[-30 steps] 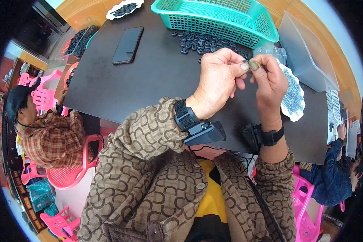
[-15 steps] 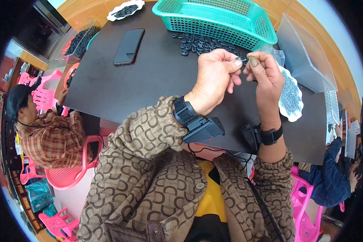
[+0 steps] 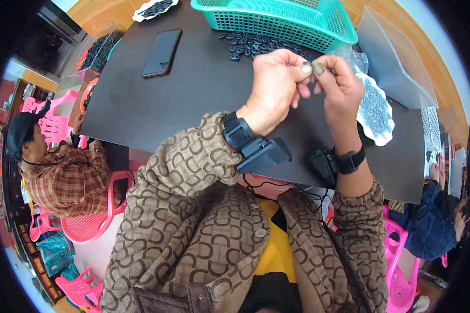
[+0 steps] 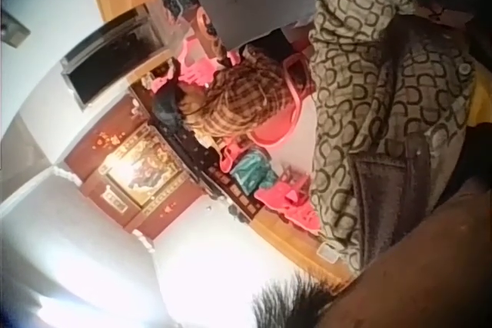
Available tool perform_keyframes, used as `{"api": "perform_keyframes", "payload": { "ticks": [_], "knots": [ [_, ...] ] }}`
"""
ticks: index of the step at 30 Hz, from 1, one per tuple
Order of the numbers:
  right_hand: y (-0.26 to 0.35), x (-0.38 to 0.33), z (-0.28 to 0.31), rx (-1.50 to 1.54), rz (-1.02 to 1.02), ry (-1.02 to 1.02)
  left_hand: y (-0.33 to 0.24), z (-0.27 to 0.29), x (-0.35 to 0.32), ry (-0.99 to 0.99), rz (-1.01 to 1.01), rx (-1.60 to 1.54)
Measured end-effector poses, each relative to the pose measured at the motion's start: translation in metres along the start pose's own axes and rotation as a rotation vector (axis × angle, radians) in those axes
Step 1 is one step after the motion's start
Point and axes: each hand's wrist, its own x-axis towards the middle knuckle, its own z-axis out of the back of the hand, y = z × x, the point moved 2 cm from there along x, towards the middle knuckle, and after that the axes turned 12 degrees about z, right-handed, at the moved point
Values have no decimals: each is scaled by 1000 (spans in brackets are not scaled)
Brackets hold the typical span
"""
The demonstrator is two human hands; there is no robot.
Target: Inspecting and sorting small black hardware components at a manual workstation.
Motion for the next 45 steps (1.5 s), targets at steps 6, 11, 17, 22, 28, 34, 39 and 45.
{"api": "perform_keyframes", "payload": {
  "ticks": [6, 11, 17, 22, 28, 34, 39, 45],
  "knots": [
    [-37, 7, 33, -416, -96, 149, -7, 40, 49, -166, -100, -113],
    [-55, -9, 20, -640, -92, 403, -4, 63, 59, -179, -9, -180],
    [-68, -13, 10, -832, 39, 540, 8, 56, 57, -139, 45, -115],
    [-67, -14, 6, -857, 59, 537, 23, 51, 63, -156, 96, -131],
    [-54, -12, -7, -730, 136, 599, 38, 56, 76, -120, 121, -264],
    [-3, 1, -10, -299, 97, 360, 51, 55, 77, 331, 313, -579],
    [15, 5, -19, -375, 478, 348, 56, 41, 70, 485, 398, -718],
    [32, 8, 1, -363, 347, 71, 24, 19, 45, 507, 345, -802]
  ]
}}
